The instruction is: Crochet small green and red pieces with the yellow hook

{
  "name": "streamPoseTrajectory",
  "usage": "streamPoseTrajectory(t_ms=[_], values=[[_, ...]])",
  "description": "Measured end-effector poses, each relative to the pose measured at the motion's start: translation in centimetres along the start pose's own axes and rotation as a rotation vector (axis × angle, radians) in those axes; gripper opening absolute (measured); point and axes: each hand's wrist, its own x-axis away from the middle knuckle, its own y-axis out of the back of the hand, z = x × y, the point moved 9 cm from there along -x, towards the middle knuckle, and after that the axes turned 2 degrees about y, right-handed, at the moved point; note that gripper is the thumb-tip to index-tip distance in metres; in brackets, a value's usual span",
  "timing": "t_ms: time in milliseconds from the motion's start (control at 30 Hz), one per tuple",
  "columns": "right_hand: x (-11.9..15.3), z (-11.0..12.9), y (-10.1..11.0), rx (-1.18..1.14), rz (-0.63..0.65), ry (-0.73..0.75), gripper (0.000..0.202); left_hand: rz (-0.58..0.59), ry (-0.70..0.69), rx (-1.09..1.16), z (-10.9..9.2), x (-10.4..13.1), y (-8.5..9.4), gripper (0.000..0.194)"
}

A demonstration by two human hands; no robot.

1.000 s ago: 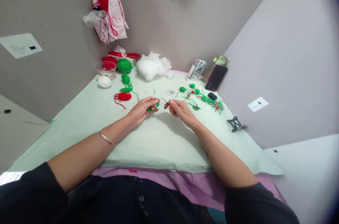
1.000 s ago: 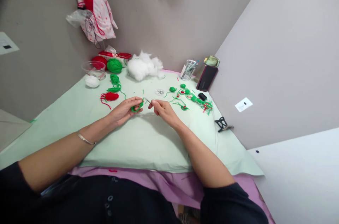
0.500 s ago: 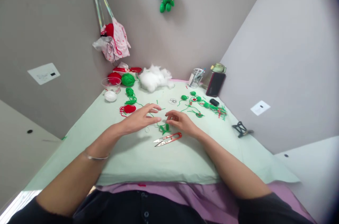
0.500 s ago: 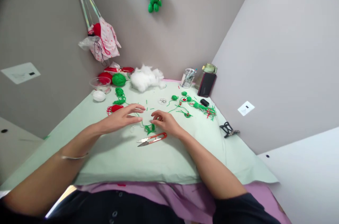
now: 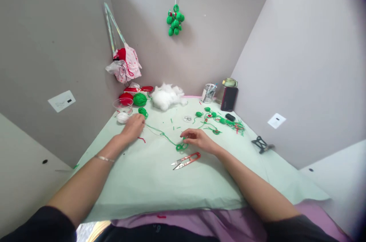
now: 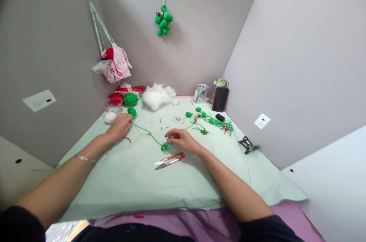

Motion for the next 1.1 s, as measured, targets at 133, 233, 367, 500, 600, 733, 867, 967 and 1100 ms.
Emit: streamPoseTrajectory(t_ms=[133,233,367,500,600,733,867,967,1100], values=[[0.5,0.9,0.0,-0.026,0.101,-0.002,0.038,-0.213,0.066,-0.038,3.7,-1.9,4.3,0.039],[0.4,0.9,-0.1,-0.002,0.075,-0.004,0.034,-0.217,-0.003,-0.013,2.1,-1.3,3.2,0.035],[0.0,-0.1,0.2,0.06,-0.033,-0.023,0.026,-0.013,-0.184,0.078,-2.9,0.8,-2.3,0.029],[-0.1,-0.8,0.4,0.111,-0.1,-0.036,0.024,0.116,-0.246,0.15,-4.1,1.9,-4.9,0.037],[-0.1,-1.1,0.7,0.128,-0.134,-0.041,0.025,-0.009,-0.14,0.14,-1.1,0.9,-2.6,0.038],[-0.1,-1.2,1.2,0.143,-0.182,-0.039,0.024,-0.184,0.034,0.143,2.9,0.1,1.1,0.039],[-0.2,-1.4,1.8,0.137,-0.234,-0.037,0.027,-0.183,0.149,0.215,3.9,0.4,1.0,0.038],[-0.1,-1.5,2.1,0.116,-0.259,-0.04,0.028,-0.157,0.211,0.267,4.0,0.7,0.0,0.037],[-0.6,-1.6,2.3,0.074,-0.263,-0.065,0.03,-0.194,0.251,0.315,4.4,0.8,0.0,0.037]])
